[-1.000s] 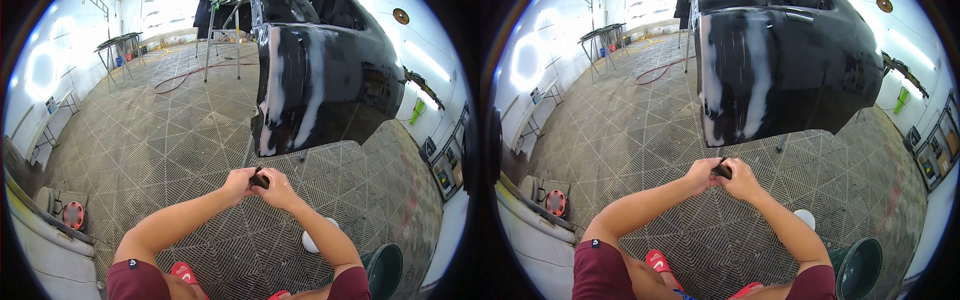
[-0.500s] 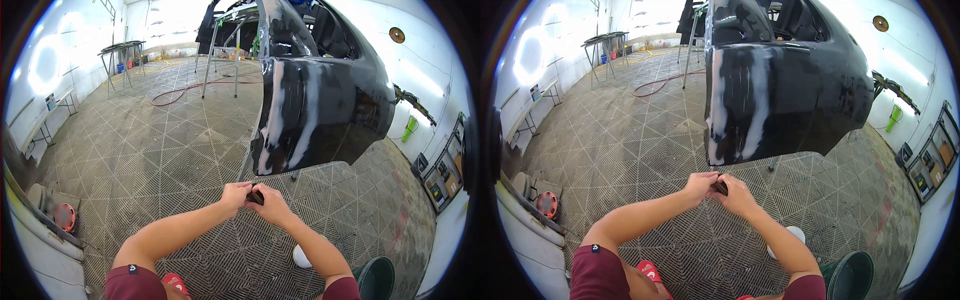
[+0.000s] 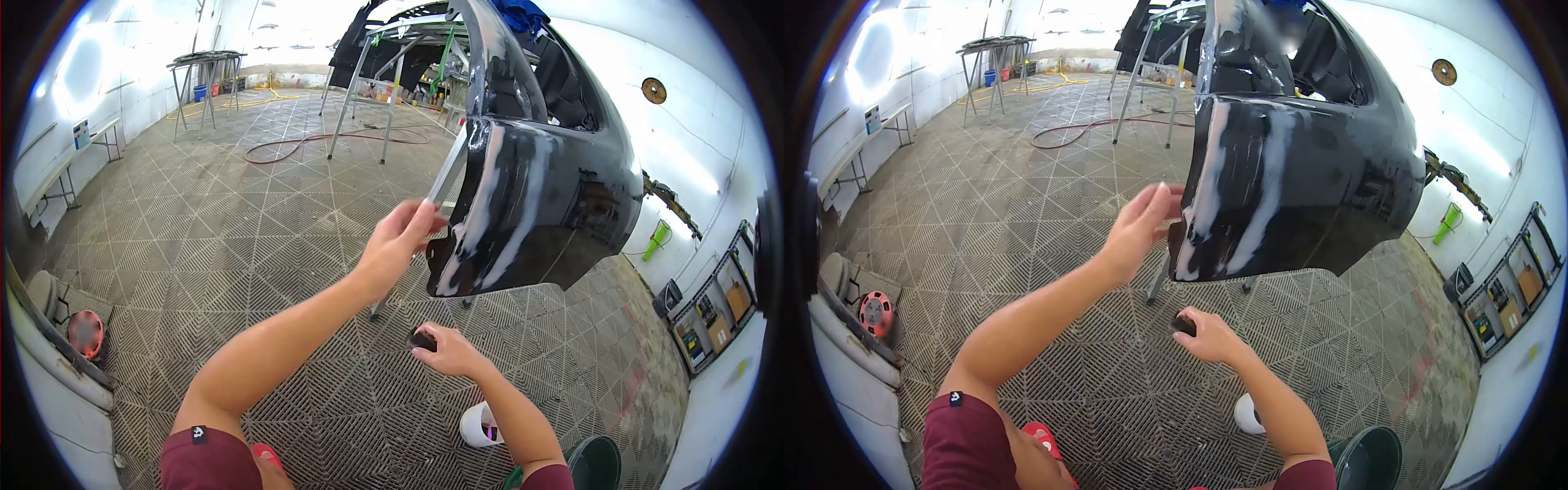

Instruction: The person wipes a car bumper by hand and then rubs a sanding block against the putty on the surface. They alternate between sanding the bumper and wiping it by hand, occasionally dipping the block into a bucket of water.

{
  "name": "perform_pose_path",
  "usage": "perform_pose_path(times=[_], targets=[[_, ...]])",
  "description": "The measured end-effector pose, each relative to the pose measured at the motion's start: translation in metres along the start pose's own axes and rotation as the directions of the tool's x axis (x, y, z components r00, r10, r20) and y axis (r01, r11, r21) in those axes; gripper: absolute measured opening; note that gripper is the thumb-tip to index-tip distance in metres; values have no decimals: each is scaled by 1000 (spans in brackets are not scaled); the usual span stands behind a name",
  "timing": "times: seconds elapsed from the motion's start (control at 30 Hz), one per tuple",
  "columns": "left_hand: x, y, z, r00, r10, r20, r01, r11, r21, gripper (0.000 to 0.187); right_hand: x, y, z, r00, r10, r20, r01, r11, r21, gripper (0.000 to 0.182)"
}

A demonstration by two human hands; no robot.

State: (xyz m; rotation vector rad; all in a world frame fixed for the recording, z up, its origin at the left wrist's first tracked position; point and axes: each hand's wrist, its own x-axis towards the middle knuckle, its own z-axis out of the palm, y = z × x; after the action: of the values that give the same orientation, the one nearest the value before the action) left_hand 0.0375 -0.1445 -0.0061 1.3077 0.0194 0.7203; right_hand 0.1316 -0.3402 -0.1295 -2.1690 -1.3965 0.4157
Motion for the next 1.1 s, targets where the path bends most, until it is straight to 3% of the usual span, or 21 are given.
perform_pose_path(times=[0.07, 0.1, 0.17, 0.23, 0.3, 0.43, 0.47, 0.53, 0.63, 0.73, 0.77, 0.8, 0.83, 0.87, 0.97, 1.03, 1.1], targets=[[2, 26, 2, 939, 177, 294, -124, 974, -191, 45, 1, -2, 3, 1000, -19, -6, 19, 1000, -25, 43], [2, 35, 4, 939, 178, 293, -123, 973, -196, 45, 1, -3, 3, 999, -41, -10, 40, 998, -49, 43], [0, 48, 7, 855, 253, 452, -228, 967, -110, 41, 1, -12, 2, 1000, -28, 13, 28, 999, -35, 43], [0, 52, 10, 883, 250, 397, -199, 966, -165, 33, 1, -26, -2, 999, -17, 31, 18, 1000, -24, 43], [8, 47, 7, 910, 136, 392, -86, 986, -141, 28, 0, -42, -6, 996, -24, 88, 26, 999, -20, 42], [25, 49, 15, 904, 118, 410, -5, 964, -265, 34, -8, -74, -9, 990, -118, 77, 123, 991, -60, 43], [29, 55, 16, 882, 112, 458, 12, 965, -261, 40, -13, -83, -10, 972, -233, 19, 233, 966, -112, 34], [40, 63, 14, 833, 84, 547, 42, 976, -213, 51, -25, -115, -24, 968, -250, 12, 247, 948, -201, 33], [54, 59, 10, 746, 84, 661, 151, 945, -291, 45, -49, -173, -47, 958, -283, -50, 245, 894, -376, 31], [54, 38, 5, 737, 198, 647, 84, 922, -378, 41, -68, -220, -71, 842, -432, -325, 136, 751, -646, 38], [51, 33, 0, 722, 211, 659, 103, 909, -403, 41, -64, -232, -83, 790, -481, -381, 95, 709, -698, 41], [45, 31, -7, 700, 250, 669, 69, 909, -412, 38, -56, -237, -94, 803, -456, -383, 62, 703, -709, 41], [42, 27, -12, 679, 289, 675, 35, 905, -423, 38, -47, -241, -105, 705, -569, -423, -39, 564, -825, 45], [44, 22, -12, 664, 264, 700, 131, 880, -456, 43, -40, -244, -112, 601, -685, -412, -155, 406, -901, 49], [44, 18, -19, 615, 295, 731, 128, 878, -462, 43, -23, -242, -116, 591, -719, -365, -282, 239, -929, 46], [37, 8, -15, 636, 282, 718, 176, 854, -490, 36, -21, -240, -111, 606, -709, -360, -327, 190, -926, 43], [32, -7, -11, 647, 329, 688, 50, 882, -469, 28, -19, -245, -112, 636, -701, -323, -336, 125, -934, 43]])
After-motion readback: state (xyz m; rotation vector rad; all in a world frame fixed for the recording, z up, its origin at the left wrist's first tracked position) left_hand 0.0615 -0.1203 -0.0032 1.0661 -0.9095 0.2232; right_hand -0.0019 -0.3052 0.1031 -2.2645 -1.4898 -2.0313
